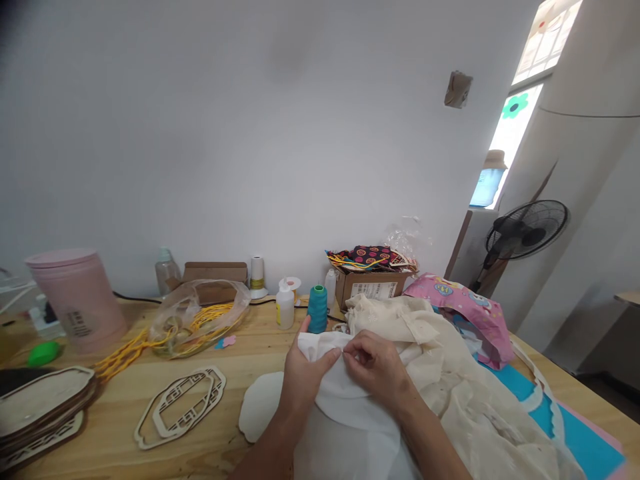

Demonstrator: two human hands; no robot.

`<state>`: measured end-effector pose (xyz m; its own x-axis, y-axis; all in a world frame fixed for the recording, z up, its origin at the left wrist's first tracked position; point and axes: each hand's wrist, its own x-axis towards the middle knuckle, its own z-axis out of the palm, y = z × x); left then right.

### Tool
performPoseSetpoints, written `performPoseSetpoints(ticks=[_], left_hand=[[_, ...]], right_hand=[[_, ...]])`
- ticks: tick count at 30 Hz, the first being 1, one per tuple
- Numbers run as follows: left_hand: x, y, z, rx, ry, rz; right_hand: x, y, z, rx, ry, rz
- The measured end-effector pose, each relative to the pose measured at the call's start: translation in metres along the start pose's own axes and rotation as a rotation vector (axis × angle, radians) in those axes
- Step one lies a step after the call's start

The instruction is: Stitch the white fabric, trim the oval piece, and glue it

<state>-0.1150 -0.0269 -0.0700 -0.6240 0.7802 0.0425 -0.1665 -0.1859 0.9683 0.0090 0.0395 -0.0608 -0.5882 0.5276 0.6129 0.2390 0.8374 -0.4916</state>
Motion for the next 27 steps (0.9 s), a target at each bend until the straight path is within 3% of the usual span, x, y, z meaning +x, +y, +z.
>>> performPoseSetpoints(ticks=[13,27], left_hand=[[-0.003,0.005,0.001,-0.001,0.013,0.002],[0.002,-0.002,-0.002,-0.083,0.05,-0.026]], right_hand=[[0.0,-0.001,0.001,0.007,-0.013,0.017],[0.0,-0.006,-0.01,0.301,0.097,0.262]])
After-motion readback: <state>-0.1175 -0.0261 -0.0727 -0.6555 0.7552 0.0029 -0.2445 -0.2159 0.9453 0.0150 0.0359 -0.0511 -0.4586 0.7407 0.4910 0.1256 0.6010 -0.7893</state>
